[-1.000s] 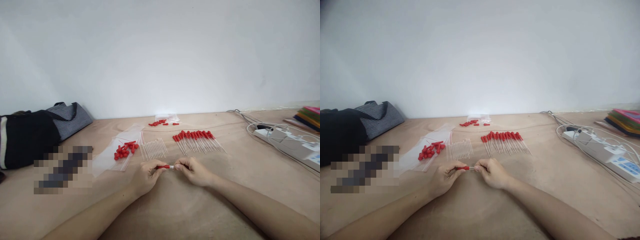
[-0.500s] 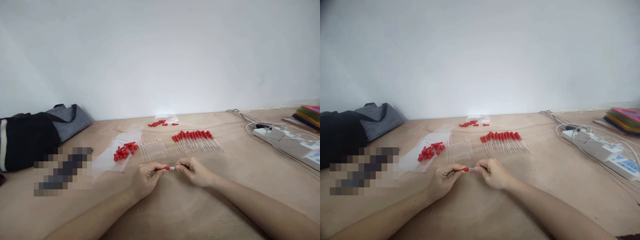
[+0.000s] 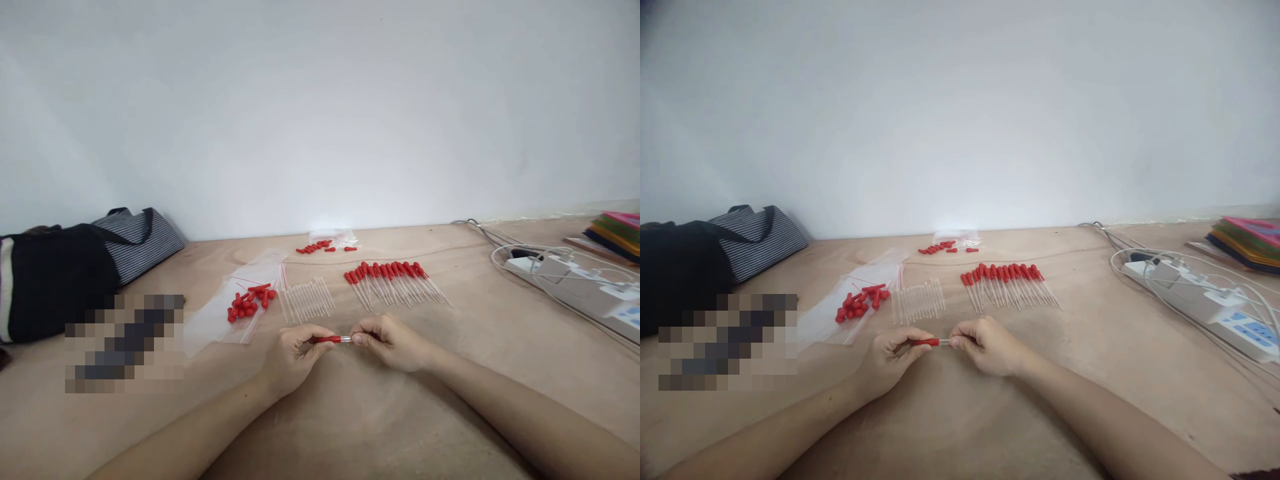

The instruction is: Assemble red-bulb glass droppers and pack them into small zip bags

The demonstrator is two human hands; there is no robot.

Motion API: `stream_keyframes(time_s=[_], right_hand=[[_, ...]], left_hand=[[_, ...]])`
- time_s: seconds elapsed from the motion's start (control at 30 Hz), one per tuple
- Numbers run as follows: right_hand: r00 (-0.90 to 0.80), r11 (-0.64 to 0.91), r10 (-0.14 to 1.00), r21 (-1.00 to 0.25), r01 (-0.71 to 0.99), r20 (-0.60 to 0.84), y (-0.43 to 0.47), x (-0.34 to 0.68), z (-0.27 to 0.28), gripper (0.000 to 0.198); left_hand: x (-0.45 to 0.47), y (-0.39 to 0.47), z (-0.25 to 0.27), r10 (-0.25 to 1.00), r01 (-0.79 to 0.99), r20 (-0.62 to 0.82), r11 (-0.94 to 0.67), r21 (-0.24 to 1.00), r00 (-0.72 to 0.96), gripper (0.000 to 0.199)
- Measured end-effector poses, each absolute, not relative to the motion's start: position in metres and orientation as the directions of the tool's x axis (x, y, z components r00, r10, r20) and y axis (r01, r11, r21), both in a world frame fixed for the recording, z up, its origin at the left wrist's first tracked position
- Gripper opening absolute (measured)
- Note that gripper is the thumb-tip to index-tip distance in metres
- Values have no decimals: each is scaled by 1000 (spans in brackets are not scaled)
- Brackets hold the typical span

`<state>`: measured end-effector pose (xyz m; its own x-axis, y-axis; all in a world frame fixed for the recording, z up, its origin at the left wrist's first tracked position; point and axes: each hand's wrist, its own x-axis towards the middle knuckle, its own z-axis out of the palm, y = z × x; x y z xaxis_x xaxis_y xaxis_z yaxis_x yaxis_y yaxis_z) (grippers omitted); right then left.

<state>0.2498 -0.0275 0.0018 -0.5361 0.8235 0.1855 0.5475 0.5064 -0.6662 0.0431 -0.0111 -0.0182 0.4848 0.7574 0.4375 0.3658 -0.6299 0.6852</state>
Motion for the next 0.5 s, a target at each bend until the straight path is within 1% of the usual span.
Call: stream_keyframes(time_s=[0.07, 0.1, 0.13, 0.17, 0.2, 0.23, 0.3, 0.4, 0.5], right_hand=[[-595, 616, 765, -553, 561, 247, -29, 251, 5, 17], [-604, 642, 751, -514, 570, 268, -29, 252, 6, 16], [-588, 638, 759, -499, 586, 279, -27, 253, 6, 15], [-544, 604, 791, -509, 614, 282, -24, 255, 6, 15], [-474, 544, 836, -533, 648, 277, -20, 257, 5, 16], [-384, 467, 884, -560, 685, 267, -13, 260, 3, 17], [-183, 293, 953, -586, 755, 241, 4, 266, 0, 17], [66, 53, 979, -547, 836, 195, 31, 274, -2, 15], [158, -45, 970, -501, 864, 186, 50, 276, -4, 17]], left_hand=[[43, -12, -11, 731, 400, 420, -660, 636, 538, 12], [42, -12, -7, 715, 418, 415, -679, 604, 562, 17], [40, -11, -3, 705, 439, 418, -695, 570, 573, 26], [37, -9, 0, 703, 467, 429, -704, 535, 567, 36], [33, -6, 3, 710, 503, 448, -703, 503, 544, 43], [28, -2, 4, 724, 547, 473, -689, 475, 502, 46], [16, 9, 5, 759, 644, 514, -631, 432, 400, 41], [-2, 27, 5, 780, 742, 549, -553, 380, 300, 32], [-16, 40, 5, 780, 797, 562, -513, 320, 276, 23]])
